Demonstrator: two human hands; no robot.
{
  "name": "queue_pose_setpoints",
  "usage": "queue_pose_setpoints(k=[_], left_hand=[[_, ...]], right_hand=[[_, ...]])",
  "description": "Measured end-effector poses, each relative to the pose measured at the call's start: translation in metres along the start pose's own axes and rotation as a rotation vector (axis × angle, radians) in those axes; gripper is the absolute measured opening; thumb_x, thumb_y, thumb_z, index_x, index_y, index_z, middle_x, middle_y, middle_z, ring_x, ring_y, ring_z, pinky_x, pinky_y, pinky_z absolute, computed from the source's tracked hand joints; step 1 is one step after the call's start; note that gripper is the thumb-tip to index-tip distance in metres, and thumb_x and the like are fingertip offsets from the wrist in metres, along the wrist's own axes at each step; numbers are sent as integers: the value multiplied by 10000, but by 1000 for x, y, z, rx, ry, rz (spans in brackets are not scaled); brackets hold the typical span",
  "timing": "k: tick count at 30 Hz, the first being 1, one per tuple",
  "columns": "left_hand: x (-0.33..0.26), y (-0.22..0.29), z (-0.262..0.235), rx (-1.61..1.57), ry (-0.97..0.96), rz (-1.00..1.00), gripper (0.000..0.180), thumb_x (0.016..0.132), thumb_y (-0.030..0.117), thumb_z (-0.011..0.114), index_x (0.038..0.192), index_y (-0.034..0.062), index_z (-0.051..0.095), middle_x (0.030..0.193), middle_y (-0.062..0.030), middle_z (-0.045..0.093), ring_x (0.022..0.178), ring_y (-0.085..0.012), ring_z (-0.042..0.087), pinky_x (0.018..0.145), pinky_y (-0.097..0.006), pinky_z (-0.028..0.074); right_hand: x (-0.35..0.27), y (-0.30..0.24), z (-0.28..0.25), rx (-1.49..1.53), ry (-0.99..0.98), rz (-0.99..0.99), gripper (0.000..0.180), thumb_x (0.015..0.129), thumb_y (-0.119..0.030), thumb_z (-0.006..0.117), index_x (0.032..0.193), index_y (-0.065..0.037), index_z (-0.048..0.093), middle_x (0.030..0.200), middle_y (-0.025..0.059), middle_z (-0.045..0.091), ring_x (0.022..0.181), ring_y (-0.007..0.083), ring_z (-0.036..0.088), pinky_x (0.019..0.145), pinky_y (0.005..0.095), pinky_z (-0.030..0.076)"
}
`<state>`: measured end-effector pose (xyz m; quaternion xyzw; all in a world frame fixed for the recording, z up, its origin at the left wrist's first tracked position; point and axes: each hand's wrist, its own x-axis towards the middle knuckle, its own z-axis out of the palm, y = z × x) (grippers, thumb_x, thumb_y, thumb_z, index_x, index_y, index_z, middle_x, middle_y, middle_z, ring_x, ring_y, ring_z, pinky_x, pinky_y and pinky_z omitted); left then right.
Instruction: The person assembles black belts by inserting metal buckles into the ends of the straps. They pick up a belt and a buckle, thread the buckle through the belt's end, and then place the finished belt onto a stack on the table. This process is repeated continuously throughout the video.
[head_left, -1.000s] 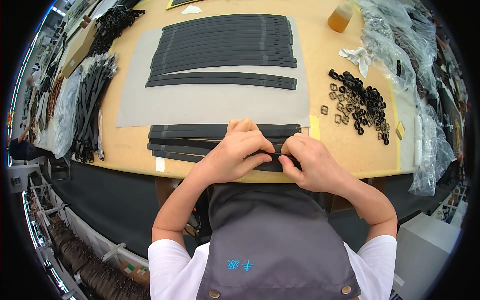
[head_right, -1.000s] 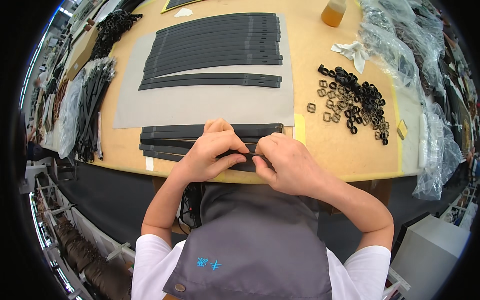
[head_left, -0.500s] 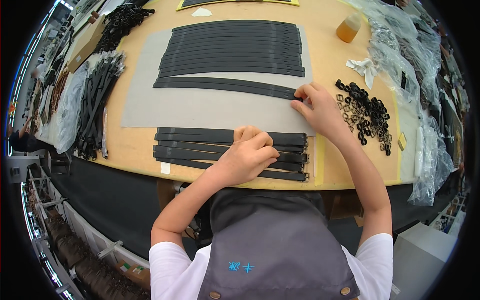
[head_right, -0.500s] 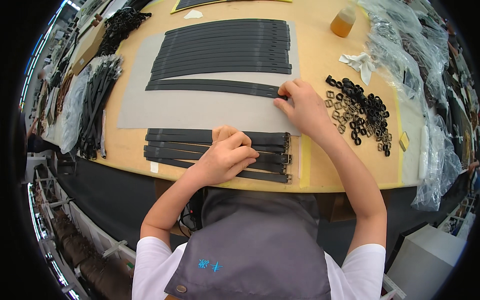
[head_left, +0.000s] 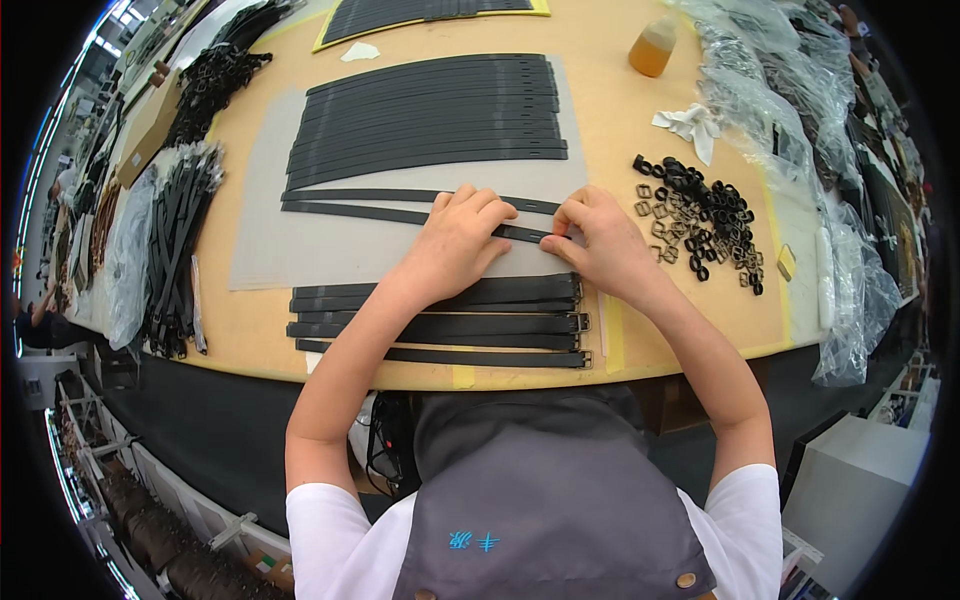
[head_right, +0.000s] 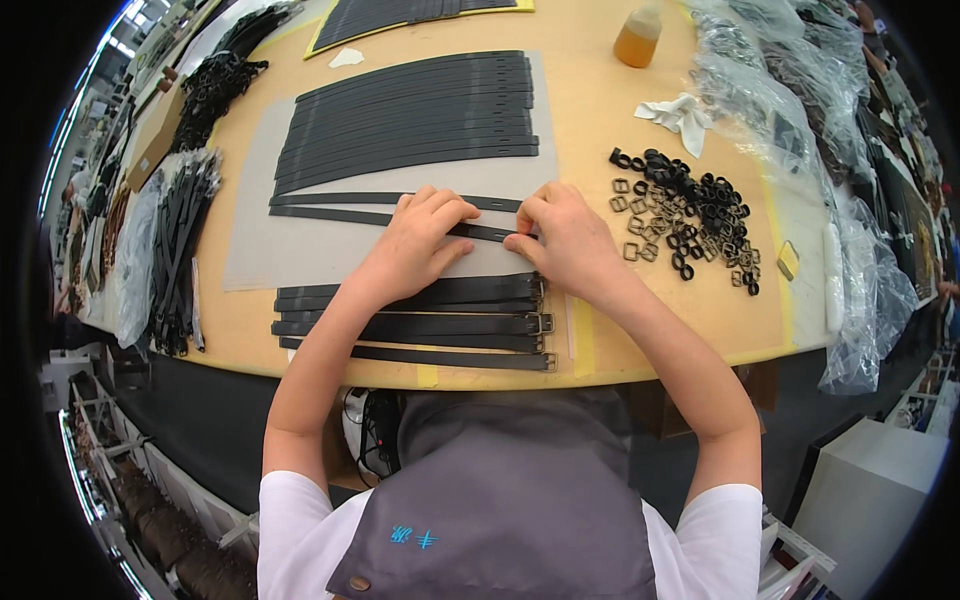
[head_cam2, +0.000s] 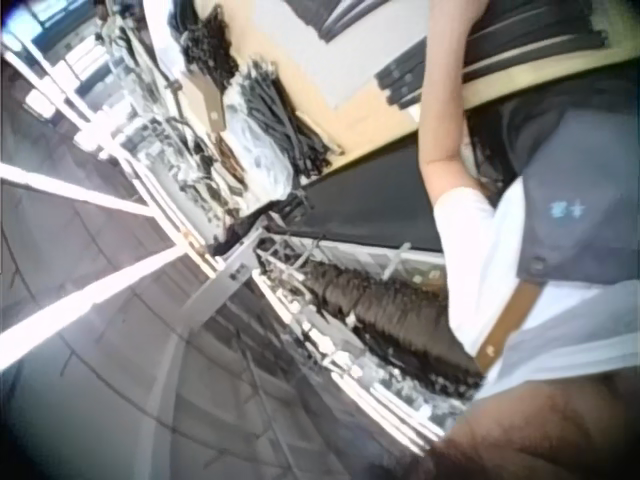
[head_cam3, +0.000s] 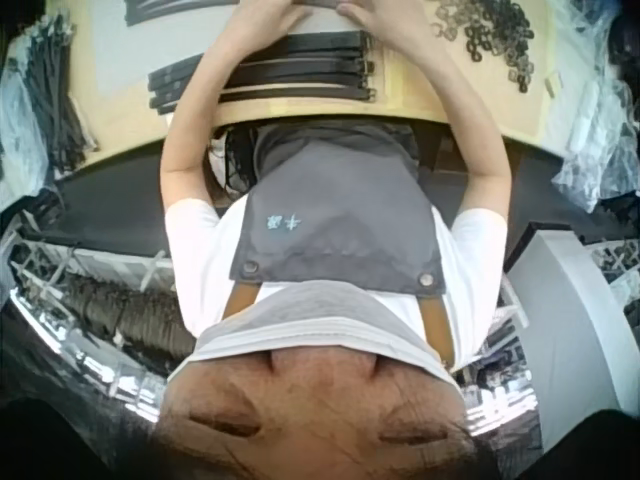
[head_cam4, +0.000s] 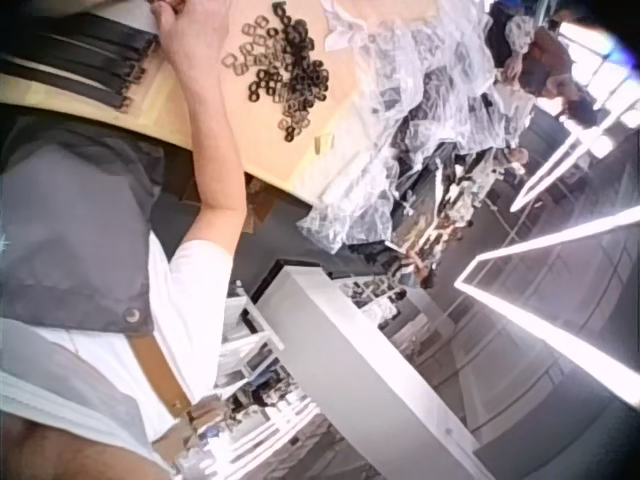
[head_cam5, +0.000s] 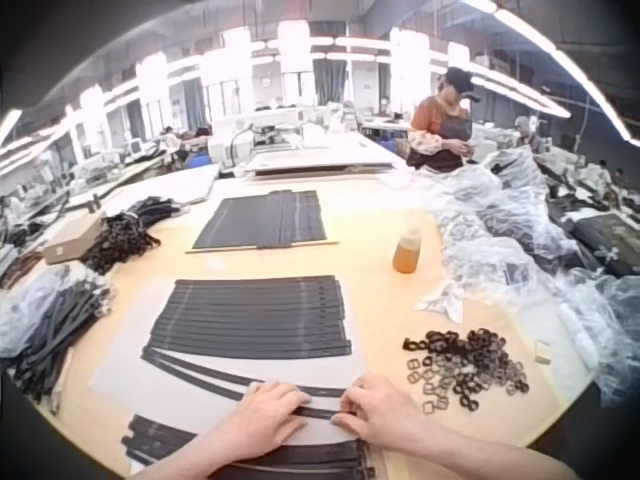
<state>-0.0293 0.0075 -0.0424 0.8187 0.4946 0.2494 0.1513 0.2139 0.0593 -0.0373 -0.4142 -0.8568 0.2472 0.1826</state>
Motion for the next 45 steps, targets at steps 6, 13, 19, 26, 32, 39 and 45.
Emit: queue_pose_setpoints(k=[6, 13, 19, 26, 32, 39, 45], left_hand=[[8, 2, 6, -120, -157, -135, 165, 926, 97, 751, 1019, 45, 625, 987, -73, 591, 1033, -266, 534, 989, -383, 442], [7, 6, -4, -224, -222, -242, 157, 939, 71, 735, 988, 21, 594, 963, -96, 626, 937, -274, 583, 870, -381, 498], [17, 16, -22, -374, -157, -306, 175, 955, 50, 720, 1078, -16, 615, 964, -144, 710, 878, -255, 675, 817, -368, 537], [19, 25, -17, -469, -6, -171, 269, 934, 48, 762, 1185, -5, 680, 963, -93, 740, 890, -176, 697, 813, -313, 553], [19, 28, -12, -527, 98, -109, 228, 898, 46, 805, 1104, -18, 732, 955, -79, 758, 855, -147, 705, 770, -294, 560], [13, 29, -17, -483, 55, -86, 227, 864, 48, 829, 1068, -13, 751, 932, -107, 768, 860, -200, 742, 757, -299, 571], [11, 26, -9, -404, 50, -54, 213, 845, 70, 854, 1011, -13, 749, 924, -108, 770, 836, -214, 749, 732, -312, 576]], right_hand=[[-6, 2, -6, 102, -2, 28, 222, 894, -241, 808, 970, -73, 686, 1062, 79, 651, 1084, 260, 633, 892, 401, 539], [17, 73, -66, -111, 299, 282, 211, 934, -193, 749, 1084, -52, 700, 1102, 108, 735, 1150, 271, 660, 950, 404, 537], [24, 96, -75, -209, 144, 212, 183, 912, -116, 741, 1076, -50, 696, 1007, 103, 731, 1089, 282, 653, 922, 403, 535], [6, 63, -60, 570, 69, 306, 238, 959, -131, 712, 1178, -39, 723, 989, 5, 717, 927, 103, 654, 842, 285, 530], [-26, 18, -33, 1407, -47, 376, 214, 999, -84, 681, 1202, -26, 712, 1075, 33, 731, 975, 128, 718, 897, 253, 584], [-30, 14, -18, 1547, 15, 448, 190, 995, -85, 692, 1172, -19, 711, 1068, 59, 734, 924, 133, 729, 881, 242, 595], [-32, 9, -5, 1429, 87, 464, 178, 984, -59, 698, 1158, -25, 683, 1046, 40, 720, 928, 125, 719, 871, 242, 580]])
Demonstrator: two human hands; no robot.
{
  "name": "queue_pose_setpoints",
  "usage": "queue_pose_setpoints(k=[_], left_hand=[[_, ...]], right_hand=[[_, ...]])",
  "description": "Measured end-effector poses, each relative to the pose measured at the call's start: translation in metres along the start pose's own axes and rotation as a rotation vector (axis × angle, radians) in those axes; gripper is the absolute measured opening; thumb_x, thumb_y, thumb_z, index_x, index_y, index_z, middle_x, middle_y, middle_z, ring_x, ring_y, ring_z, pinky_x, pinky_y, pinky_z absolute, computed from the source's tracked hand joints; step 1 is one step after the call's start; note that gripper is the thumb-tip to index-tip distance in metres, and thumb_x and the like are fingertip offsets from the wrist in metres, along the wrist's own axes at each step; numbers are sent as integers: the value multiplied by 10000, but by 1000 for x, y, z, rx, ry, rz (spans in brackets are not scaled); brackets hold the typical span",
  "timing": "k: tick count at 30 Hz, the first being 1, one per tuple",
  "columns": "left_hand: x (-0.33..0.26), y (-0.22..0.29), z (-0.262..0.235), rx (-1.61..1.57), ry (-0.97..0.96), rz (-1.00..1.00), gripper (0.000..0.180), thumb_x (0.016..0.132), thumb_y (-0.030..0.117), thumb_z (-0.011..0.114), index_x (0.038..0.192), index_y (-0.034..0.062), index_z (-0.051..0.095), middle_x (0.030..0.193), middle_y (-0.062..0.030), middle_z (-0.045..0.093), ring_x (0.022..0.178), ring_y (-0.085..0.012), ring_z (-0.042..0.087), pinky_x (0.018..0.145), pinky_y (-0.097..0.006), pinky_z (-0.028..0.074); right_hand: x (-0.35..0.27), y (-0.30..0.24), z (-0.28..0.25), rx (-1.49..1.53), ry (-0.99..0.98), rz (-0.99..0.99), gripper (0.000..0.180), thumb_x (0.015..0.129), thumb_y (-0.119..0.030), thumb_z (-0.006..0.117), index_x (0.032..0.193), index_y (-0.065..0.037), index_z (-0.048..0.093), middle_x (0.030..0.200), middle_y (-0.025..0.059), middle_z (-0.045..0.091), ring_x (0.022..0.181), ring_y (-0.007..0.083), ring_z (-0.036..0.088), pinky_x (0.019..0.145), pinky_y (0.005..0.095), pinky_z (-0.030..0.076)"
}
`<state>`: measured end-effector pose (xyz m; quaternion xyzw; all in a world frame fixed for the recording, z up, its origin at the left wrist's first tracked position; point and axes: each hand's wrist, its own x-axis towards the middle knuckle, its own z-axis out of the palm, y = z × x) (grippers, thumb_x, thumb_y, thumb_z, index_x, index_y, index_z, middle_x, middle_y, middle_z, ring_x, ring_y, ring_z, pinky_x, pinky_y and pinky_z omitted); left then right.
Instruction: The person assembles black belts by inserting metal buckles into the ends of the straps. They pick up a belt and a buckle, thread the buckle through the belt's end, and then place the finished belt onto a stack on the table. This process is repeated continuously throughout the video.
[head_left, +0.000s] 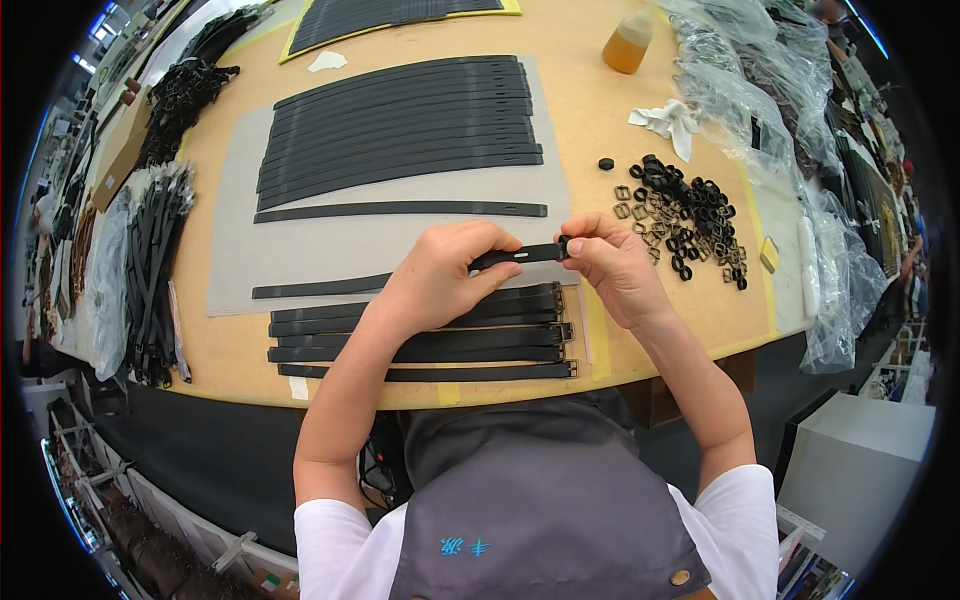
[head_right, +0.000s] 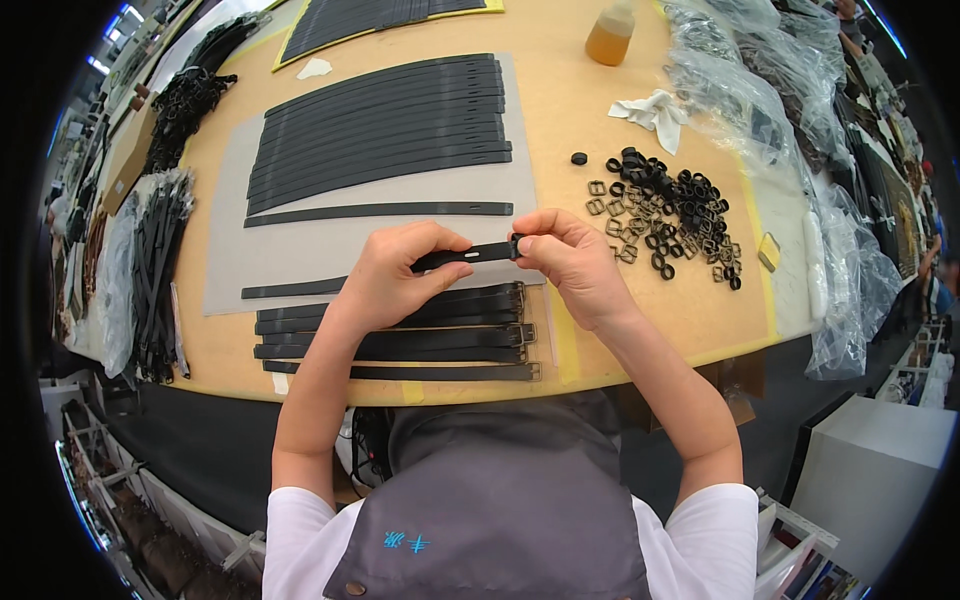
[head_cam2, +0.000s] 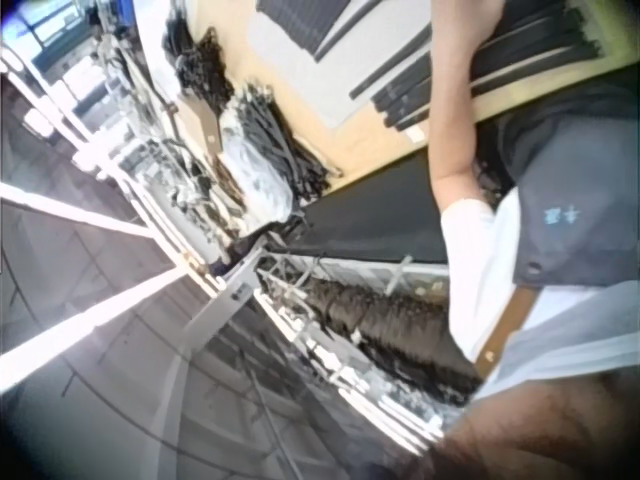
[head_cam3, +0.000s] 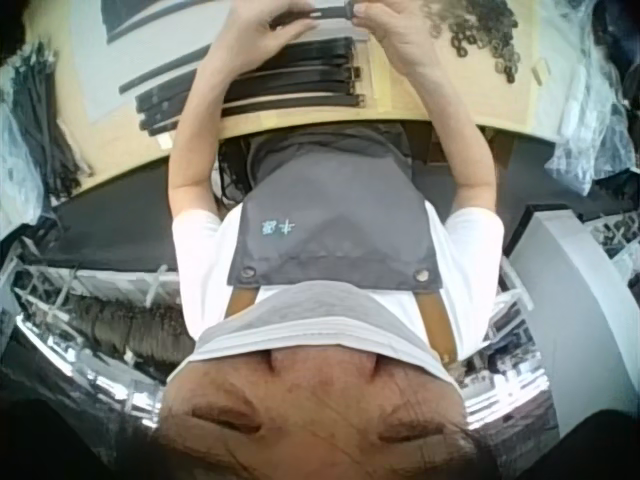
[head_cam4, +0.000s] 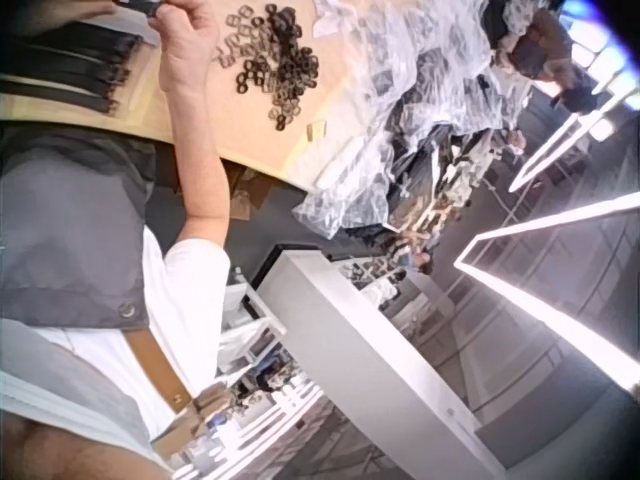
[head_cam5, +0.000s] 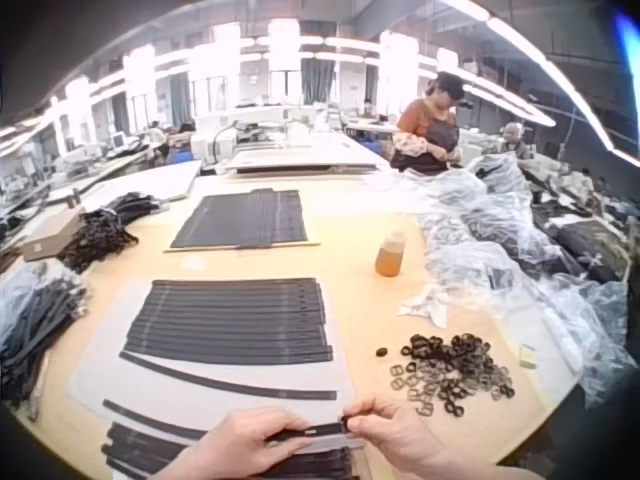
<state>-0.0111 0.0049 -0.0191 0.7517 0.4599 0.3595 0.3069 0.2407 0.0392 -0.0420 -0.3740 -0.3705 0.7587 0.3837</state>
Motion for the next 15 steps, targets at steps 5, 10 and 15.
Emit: queue_pose_setpoints(k=[5, 10, 15], left_hand=[[-3, -1, -2, 32, 28, -43, 222, 824, 68, 872, 989, -6, 744, 918, -102, 769, 838, -224, 749, 744, -312, 582], [-2, 1, 5, -23, 1, -6, 268, 825, 76, 874, 1042, 0, 737, 953, -103, 767, 842, -210, 742, 761, -308, 583], [-2, 4, 10, -29, -1, 3, 278, 847, 81, 862, 1070, -13, 725, 983, -110, 765, 874, -216, 741, 789, -311, 585]], right_hand=[[-2, 1, 11, 32, 20, -3, 255, 963, -37, 721, 1204, -20, 636, 1071, 49, 714, 900, 100, 688, 896, 264, 577], [-6, 8, 28, -117, -12, -57, 300, 943, -49, 766, 1196, -23, 606, 1095, 61, 708, 967, 101, 698, 888, 256, 579], [-5, -3, 24, -429, -41, -161, 240, 969, -77, 754, 1169, 12, 655, 1063, 53, 723, 960, 91, 689, 801, 256, 579]])
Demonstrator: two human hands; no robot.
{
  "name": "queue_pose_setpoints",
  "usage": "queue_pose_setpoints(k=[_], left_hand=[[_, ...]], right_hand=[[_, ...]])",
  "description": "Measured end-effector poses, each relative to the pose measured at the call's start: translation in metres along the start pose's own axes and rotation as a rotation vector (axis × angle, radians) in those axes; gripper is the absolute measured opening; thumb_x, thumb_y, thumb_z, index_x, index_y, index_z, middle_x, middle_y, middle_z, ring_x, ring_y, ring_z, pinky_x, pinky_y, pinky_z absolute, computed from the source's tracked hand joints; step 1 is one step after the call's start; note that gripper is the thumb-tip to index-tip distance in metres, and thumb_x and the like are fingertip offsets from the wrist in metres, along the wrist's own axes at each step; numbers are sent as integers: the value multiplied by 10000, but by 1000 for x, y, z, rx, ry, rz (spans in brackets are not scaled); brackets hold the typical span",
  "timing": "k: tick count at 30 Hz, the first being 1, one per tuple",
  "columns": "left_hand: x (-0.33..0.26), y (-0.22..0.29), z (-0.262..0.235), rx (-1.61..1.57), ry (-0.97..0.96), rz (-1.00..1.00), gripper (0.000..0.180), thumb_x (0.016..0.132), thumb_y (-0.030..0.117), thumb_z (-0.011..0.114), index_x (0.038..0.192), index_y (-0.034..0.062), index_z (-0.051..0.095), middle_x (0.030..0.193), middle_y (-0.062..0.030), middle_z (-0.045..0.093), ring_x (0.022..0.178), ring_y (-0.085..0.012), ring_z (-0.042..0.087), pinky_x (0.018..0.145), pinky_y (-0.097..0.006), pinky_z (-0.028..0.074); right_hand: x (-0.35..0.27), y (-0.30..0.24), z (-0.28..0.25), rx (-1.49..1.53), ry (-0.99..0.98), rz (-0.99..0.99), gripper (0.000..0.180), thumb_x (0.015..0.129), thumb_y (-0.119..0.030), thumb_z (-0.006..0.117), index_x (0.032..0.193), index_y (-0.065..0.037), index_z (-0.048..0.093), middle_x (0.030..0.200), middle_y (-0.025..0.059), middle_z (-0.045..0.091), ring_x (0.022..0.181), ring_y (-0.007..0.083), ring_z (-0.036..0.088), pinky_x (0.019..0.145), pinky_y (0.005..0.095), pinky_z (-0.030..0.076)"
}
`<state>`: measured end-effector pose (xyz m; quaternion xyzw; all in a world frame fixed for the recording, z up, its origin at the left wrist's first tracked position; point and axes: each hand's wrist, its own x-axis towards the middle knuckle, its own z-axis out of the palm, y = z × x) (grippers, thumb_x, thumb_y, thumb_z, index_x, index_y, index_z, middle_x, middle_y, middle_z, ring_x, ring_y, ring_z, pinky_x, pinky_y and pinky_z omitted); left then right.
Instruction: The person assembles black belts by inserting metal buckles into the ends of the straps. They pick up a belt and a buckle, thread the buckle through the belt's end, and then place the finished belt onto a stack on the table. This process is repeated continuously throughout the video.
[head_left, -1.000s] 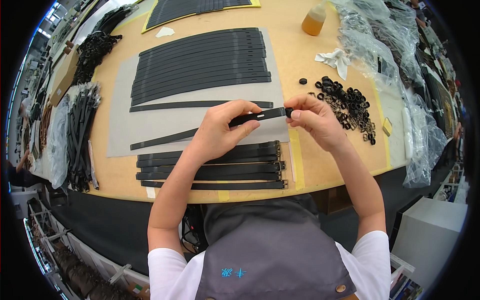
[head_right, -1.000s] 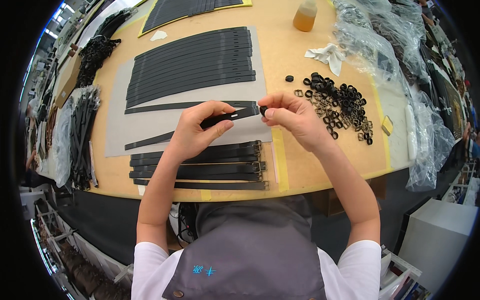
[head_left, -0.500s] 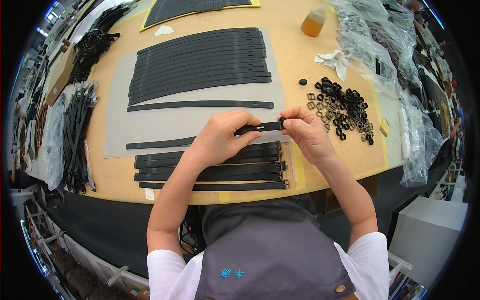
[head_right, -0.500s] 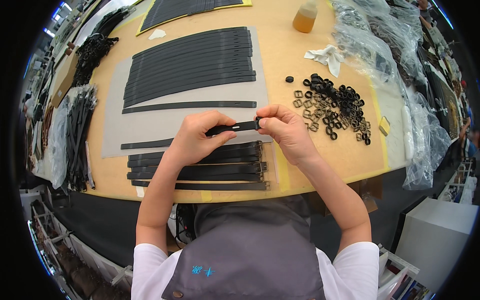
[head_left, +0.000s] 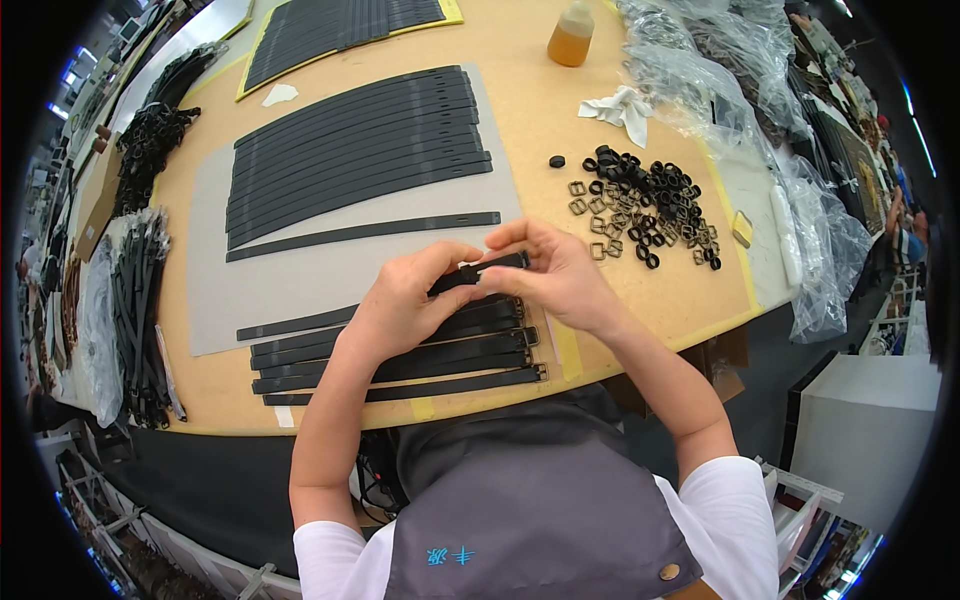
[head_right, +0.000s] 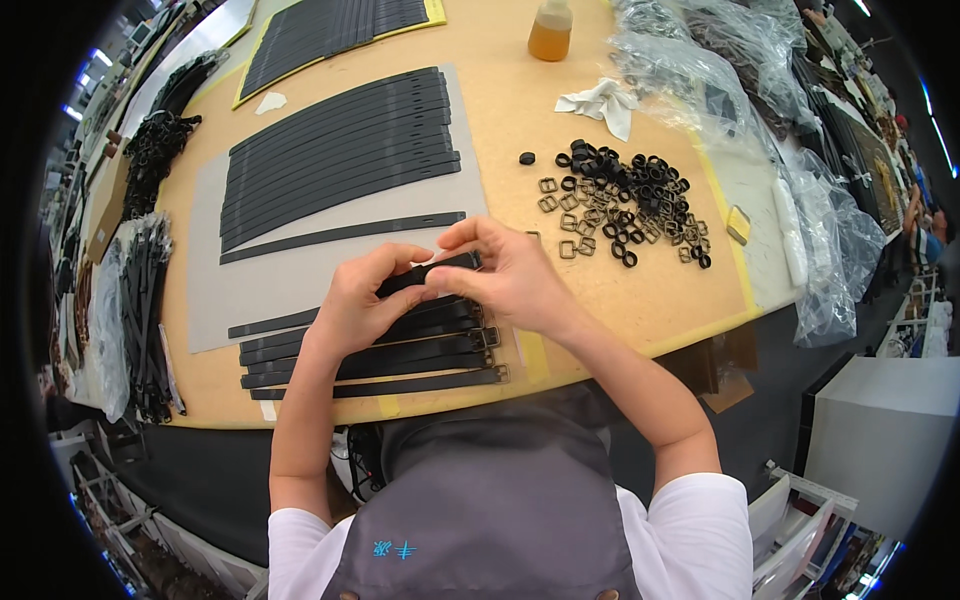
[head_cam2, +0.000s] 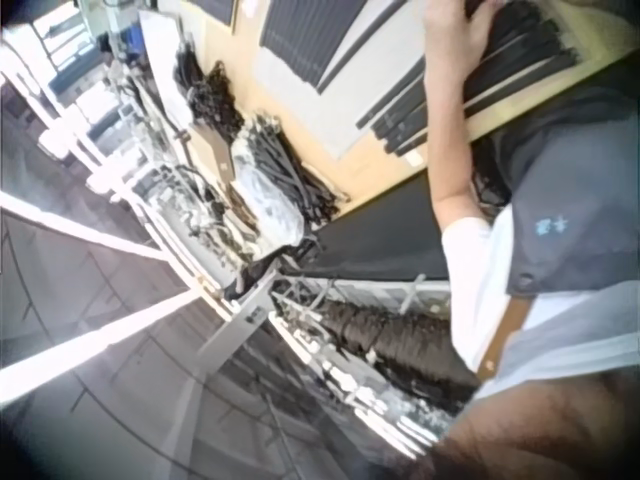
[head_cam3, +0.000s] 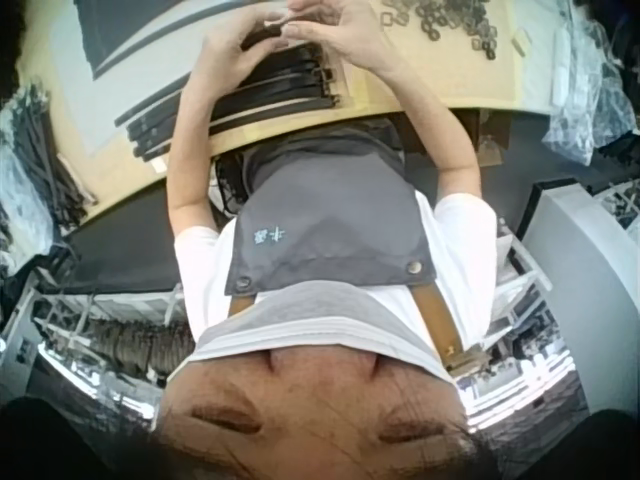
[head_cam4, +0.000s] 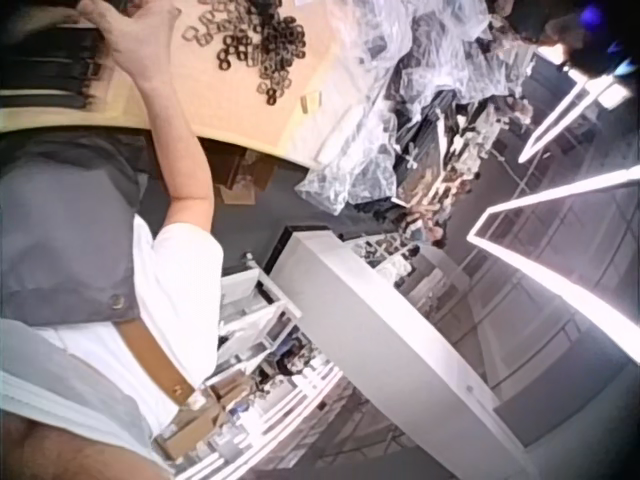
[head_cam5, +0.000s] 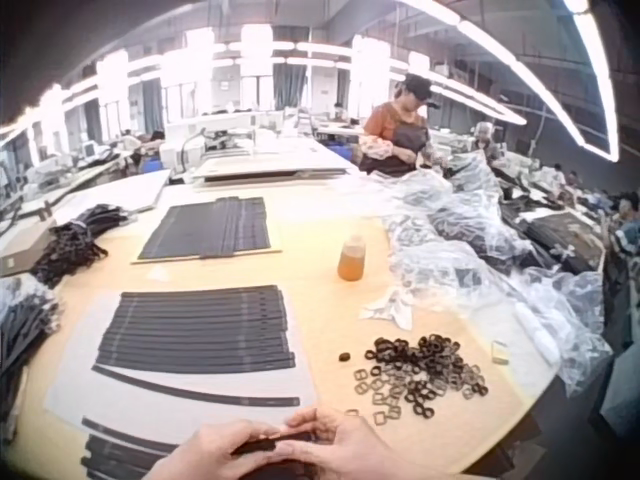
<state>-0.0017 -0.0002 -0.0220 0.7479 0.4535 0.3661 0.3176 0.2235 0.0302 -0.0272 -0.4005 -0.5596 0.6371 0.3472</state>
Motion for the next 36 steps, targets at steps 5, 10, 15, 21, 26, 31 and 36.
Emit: queue_pose_setpoints(k=[5, 10, 15, 21, 26, 31, 36], left_hand=[[-2, -2, -2, 30, 8, -13, 266, 866, 92, 847, 1080, -11, 725, 994, -109, 765, 879, -224, 740, 756, -307, 582], [0, -3, -2, 50, 20, -2, 265, 876, 108, 842, 1083, -9, 726, 992, -106, 766, 874, -231, 739, 716, -314, 579], [-2, -6, -4, 35, 40, 14, 251, 872, 93, 837, 1074, -6, 725, 968, -96, 762, 849, -209, 729, 679, -297, 559], [-3, -2, -5, -2, 44, 4, 214, 865, 75, 825, 1038, 5, 722, 883, -64, 737, 758, -138, 692, 630, -274, 525], [-4, -2, -7, -40, 62, -8, 202, 865, 87, 821, 1024, 11, 723, 825, -37, 711, 692, -106, 647, 591, -257, 492], [-3, 4, -9, -110, 20, -63, 189, 869, 94, 812, 1006, 2, 721, 789, -19, 676, 648, -82, 578, 578, -239, 471], [-6, 5, -12, -143, -55, -96, 187, 859, 91, 813, 997, 5, 720, 755, -13, 646, 636, -72, 544, 572, -236, 468]], right_hand=[[17, -19, -83, -997, 320, -163, 140, 949, -132, 748, 998, -2, 758, 929, 73, 744, 813, 145, 697, 716, 304, 536], [25, -10, -96, -1206, 326, -62, 184, 908, -182, 782, 995, -20, 779, 879, 83, 741, 774, 184, 700, 709, 318, 545], [24, -5, -82, -1085, 282, -6, 169, 905, -179, 786, 961, -19, 778, 779, 68, 715, 683, 154, 668, 660, 310, 530], [21, -5, -79, -953, 146, -26, 130, 954, -129, 730, 949, -6, 688, 753, 33, 650, 657, 96, 566, 611, 286, 469], [12, -24, -69, -670, 5, 82, 143, 1016, -161, 673, 1018, -30, 617, 848, 16, 616, 771, 119, 549, 728, 287, 461], [-2, -33, -55, -382, -290, 20, 131, 1087, -206, 615, 1095, -81, 577, 857, -44, 564, 777, 70, 497, 726, 253, 439], [-3, -36, -44, -267, -423, 85, 125, 1106, -200, 578, 1105, -81, 542, 889, -22, 560, 808, 81, 567, 749, 267, 483]])
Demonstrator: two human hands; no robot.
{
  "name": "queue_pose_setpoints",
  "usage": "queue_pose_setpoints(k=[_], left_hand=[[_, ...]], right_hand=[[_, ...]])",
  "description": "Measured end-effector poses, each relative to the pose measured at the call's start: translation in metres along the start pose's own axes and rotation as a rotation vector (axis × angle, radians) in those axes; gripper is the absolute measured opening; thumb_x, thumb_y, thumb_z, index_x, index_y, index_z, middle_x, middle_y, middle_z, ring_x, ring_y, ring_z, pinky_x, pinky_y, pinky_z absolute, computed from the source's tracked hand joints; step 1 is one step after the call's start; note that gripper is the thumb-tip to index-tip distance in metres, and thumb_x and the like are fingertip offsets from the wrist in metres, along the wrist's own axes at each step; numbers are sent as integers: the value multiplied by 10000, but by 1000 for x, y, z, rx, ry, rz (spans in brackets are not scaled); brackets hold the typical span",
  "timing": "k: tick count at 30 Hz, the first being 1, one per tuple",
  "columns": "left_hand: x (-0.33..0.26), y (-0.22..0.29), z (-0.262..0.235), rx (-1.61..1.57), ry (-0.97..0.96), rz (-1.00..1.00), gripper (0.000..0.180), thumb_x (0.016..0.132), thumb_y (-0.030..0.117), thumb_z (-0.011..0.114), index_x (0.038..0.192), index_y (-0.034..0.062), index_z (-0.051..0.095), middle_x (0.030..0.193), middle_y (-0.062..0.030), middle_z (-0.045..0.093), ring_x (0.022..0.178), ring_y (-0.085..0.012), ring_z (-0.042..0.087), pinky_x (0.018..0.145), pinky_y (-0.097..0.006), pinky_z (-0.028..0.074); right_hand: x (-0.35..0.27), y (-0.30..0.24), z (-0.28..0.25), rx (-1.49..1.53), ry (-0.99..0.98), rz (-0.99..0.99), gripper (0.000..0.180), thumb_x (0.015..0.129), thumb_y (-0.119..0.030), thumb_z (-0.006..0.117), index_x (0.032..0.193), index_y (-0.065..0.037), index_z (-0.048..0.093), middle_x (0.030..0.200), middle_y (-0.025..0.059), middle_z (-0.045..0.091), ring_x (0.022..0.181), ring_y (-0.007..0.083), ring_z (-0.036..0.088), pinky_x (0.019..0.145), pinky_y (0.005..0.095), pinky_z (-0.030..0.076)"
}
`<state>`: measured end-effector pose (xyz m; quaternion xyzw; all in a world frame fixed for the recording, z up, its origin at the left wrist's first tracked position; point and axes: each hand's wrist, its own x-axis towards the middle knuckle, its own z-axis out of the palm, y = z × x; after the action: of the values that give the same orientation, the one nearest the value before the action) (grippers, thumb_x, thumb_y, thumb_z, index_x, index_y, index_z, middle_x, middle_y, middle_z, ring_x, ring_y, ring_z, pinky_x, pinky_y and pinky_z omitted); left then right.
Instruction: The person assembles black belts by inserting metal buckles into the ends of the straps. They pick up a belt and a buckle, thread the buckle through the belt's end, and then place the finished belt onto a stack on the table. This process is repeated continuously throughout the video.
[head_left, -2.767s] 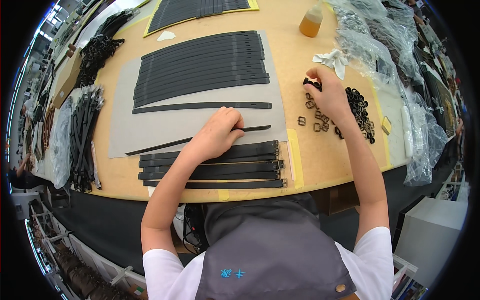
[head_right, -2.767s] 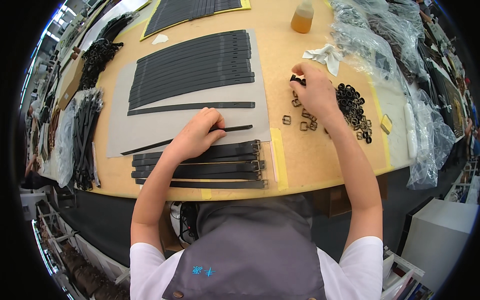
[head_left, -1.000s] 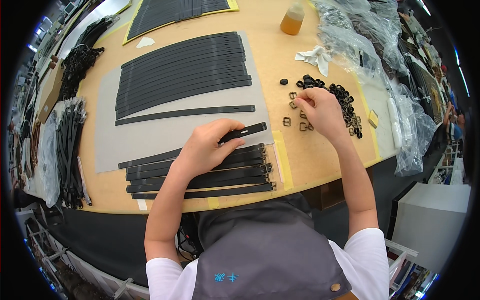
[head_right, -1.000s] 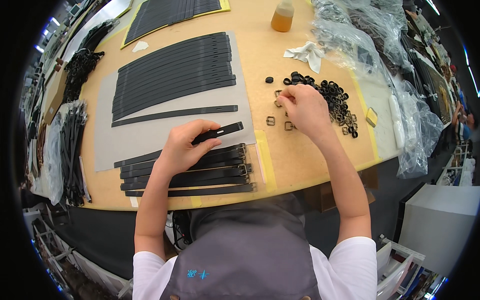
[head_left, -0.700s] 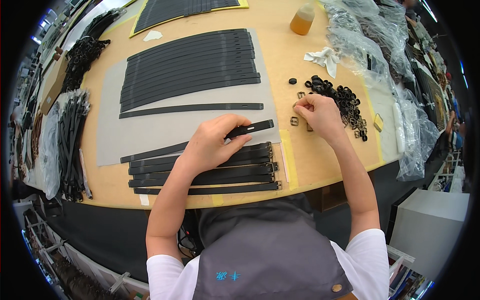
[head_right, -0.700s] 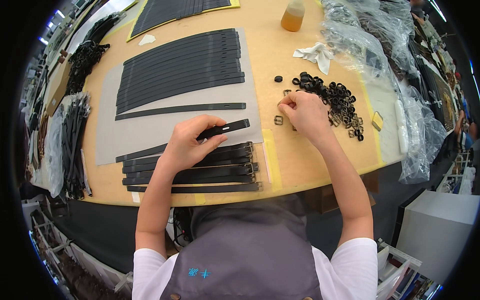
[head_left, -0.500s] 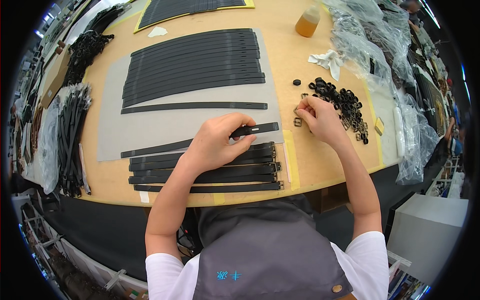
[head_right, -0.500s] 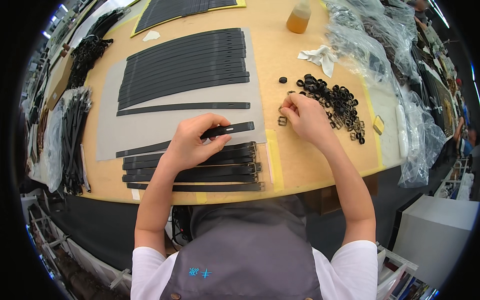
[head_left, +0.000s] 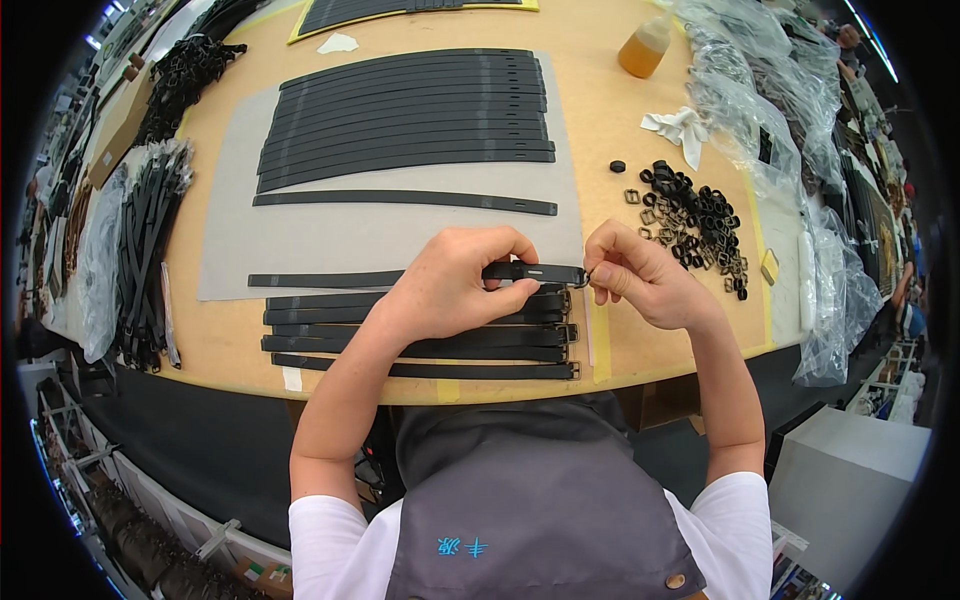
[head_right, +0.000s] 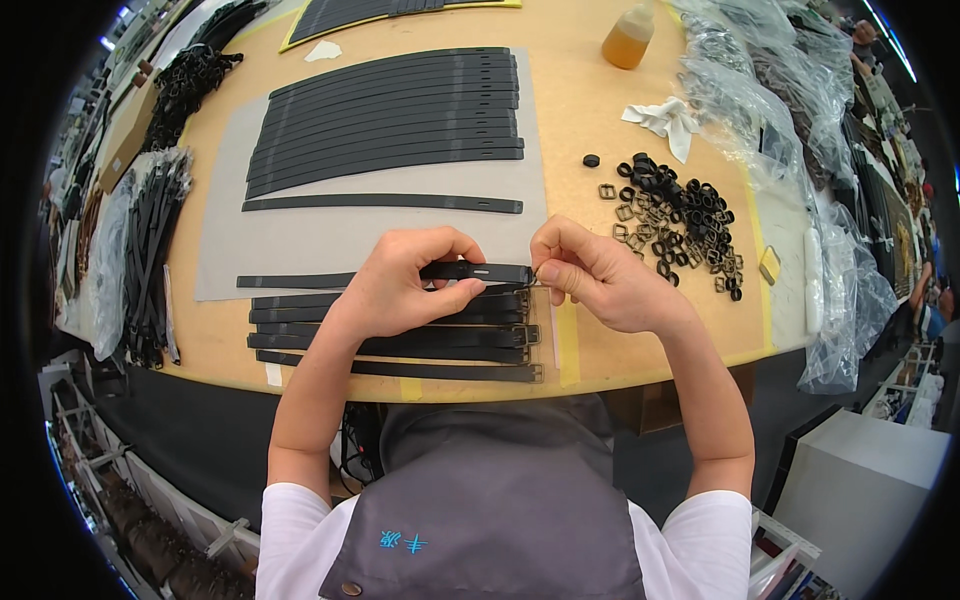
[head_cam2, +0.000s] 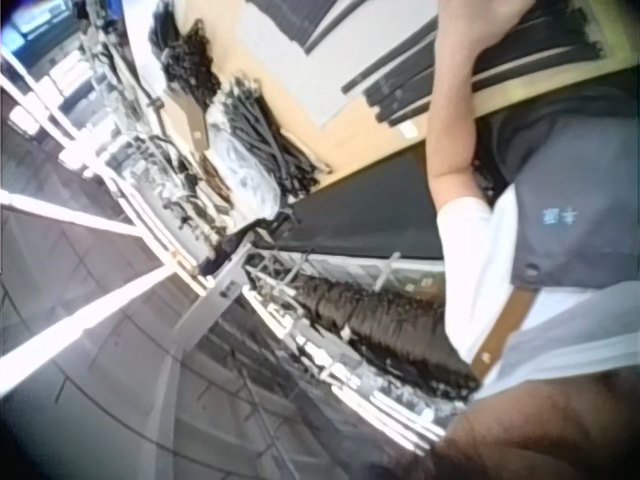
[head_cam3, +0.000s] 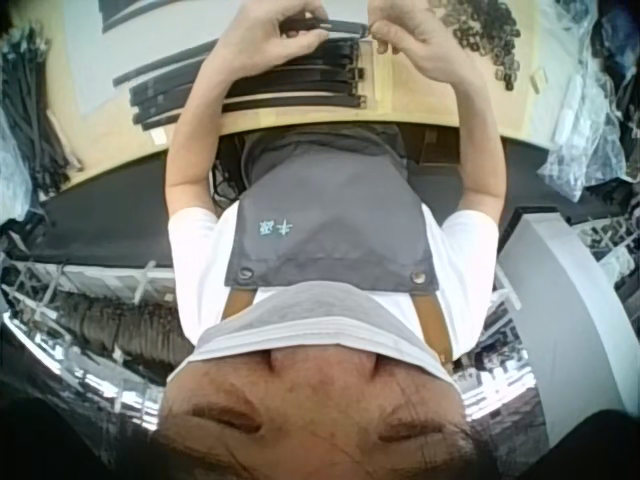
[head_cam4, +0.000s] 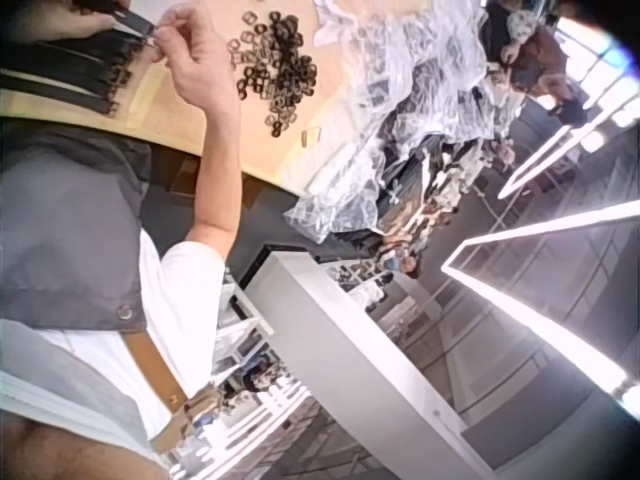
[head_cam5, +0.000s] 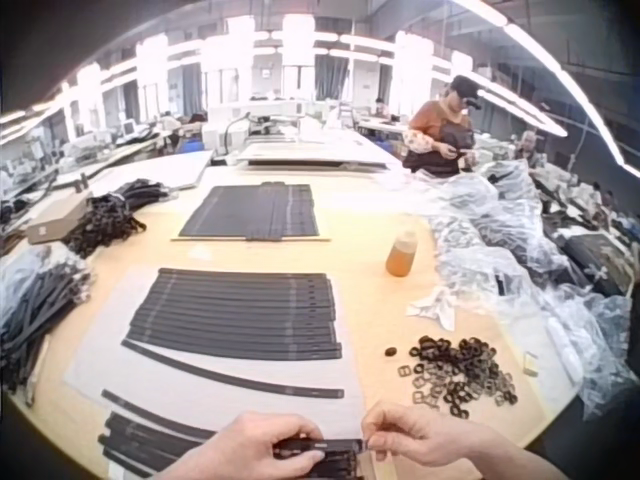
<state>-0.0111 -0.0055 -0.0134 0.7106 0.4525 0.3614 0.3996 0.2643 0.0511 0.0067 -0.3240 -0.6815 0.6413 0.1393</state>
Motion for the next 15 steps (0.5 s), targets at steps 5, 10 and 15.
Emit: queue_pose_setpoints(k=[5, 10, 15], left_hand=[[-1, 1, -4, 11, -106, -57, 199, 838, 79, 815, 1002, 20, 720, 731, -19, 618, 649, -76, 548, 575, -242, 485], [-3, 6, 0, 1, -138, -70, 228, 823, 81, 822, 1009, 20, 705, 735, -29, 614, 663, -95, 566, 590, -250, 517], [-5, 5, 4, 32, -107, -60, 242, 816, 86, 829, 1000, 22, 685, 762, -42, 642, 665, -112, 588, 596, -266, 541]], right_hand=[[3, -4, 2, -83, -91, -28, 101, 1108, -157, 550, 1110, -60, 523, 926, 7, 583, 873, 109, 640, 800, 302, 518], [14, -15, 13, -120, -173, 36, 77, 1094, -125, 552, 1103, -49, 536, 881, 22, 627, 819, 124, 652, 781, 319, 534], [17, -18, 31, -136, -49, 52, 107, 1050, -125, 628, 1085, -44, 568, 838, 13, 636, 776, 102, 639, 721, 295, 524]])
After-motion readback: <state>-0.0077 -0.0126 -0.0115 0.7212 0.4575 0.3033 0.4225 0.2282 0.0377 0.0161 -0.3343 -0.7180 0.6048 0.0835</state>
